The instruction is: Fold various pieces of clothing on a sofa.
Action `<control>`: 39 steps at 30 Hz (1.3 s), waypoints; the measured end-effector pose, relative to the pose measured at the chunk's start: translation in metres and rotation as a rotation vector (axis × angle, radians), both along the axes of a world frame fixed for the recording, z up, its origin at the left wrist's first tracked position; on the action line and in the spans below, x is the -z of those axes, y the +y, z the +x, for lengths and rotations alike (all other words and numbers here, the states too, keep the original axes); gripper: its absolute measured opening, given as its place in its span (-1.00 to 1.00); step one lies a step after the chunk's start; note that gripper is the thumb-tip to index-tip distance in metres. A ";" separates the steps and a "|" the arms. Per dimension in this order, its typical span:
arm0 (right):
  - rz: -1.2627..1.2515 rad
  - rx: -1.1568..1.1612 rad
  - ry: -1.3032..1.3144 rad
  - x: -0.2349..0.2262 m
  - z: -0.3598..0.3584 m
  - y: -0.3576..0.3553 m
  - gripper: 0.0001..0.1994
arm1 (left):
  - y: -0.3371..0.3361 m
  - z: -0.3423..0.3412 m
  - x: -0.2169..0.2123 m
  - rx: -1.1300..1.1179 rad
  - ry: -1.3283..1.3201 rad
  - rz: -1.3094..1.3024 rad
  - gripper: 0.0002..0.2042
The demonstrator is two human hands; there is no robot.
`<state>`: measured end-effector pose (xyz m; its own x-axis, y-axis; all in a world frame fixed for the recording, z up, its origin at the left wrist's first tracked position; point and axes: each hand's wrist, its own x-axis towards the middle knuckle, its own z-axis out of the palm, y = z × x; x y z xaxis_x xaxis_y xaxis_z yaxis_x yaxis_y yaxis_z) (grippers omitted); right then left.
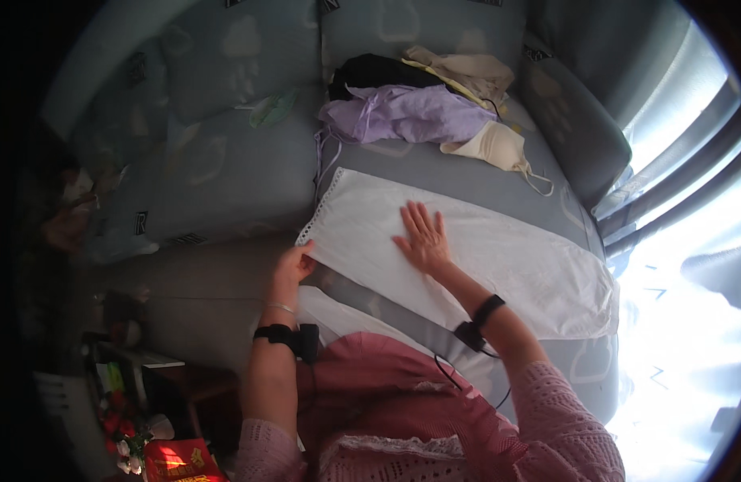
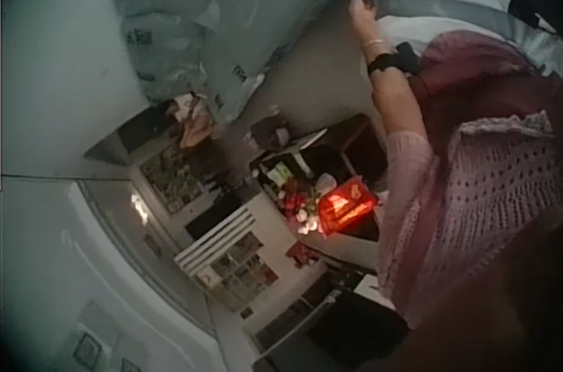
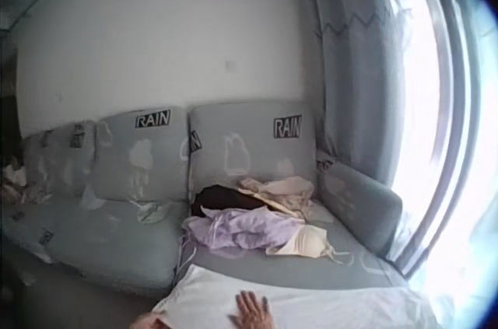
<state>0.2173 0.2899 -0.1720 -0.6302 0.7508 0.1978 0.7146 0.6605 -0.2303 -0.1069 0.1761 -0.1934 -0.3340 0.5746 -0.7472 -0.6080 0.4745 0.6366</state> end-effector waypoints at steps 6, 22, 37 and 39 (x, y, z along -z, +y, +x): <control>-0.051 0.151 0.018 -0.010 -0.060 0.048 -0.26 | 0.003 -0.001 0.000 -0.041 -0.071 0.031 -0.73; -0.113 0.312 0.157 -0.028 -0.040 0.020 -0.27 | 0.006 -0.027 0.030 0.082 -0.142 0.245 -0.80; -0.564 1.557 1.467 -0.061 0.535 -0.134 -0.41 | 0.109 0.276 -0.122 0.826 0.650 0.577 -0.63; -0.846 1.398 1.558 -0.062 0.545 -0.132 -0.46 | 0.115 0.346 -0.127 1.003 0.364 0.589 -0.66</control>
